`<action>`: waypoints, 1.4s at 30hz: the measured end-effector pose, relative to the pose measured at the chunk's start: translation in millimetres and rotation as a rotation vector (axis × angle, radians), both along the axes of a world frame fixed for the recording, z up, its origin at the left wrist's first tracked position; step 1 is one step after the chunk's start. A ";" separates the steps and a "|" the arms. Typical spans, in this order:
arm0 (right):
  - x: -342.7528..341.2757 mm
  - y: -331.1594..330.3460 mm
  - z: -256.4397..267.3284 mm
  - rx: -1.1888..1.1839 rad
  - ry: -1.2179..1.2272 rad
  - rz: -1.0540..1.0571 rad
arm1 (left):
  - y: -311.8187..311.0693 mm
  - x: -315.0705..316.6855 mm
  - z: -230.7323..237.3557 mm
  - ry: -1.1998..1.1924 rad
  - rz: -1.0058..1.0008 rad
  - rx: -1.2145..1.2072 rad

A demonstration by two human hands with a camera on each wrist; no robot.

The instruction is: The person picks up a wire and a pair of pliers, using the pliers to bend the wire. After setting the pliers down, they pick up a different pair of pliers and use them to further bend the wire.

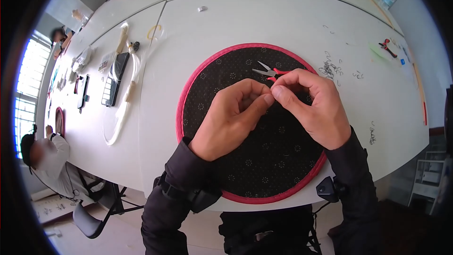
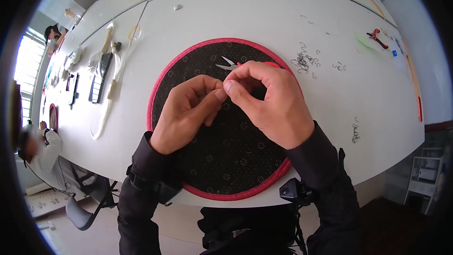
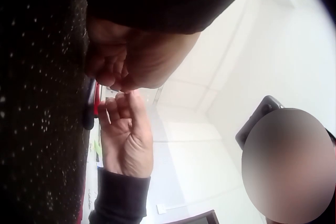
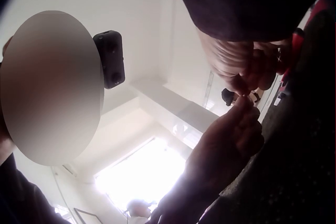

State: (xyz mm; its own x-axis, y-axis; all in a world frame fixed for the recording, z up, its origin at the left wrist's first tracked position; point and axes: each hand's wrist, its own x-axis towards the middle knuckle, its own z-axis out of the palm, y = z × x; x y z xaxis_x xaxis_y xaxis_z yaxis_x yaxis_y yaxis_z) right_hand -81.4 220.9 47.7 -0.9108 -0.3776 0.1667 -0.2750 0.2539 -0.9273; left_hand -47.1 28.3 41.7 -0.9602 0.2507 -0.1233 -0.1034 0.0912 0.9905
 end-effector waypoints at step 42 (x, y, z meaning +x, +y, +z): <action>-0.4 -2.2 -0.7 -0.030 -0.147 -0.069 | 1.1 -0.9 -3.6 0.013 0.063 0.054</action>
State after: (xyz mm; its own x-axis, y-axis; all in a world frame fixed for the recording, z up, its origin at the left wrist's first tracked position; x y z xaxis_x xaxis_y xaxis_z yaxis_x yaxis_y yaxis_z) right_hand -81.7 218.8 47.0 -0.9499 -0.3098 0.0404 -0.1190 0.2391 -0.9637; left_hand -48.0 29.3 38.1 -0.9757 0.1955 -0.0989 -0.0946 0.0312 0.9950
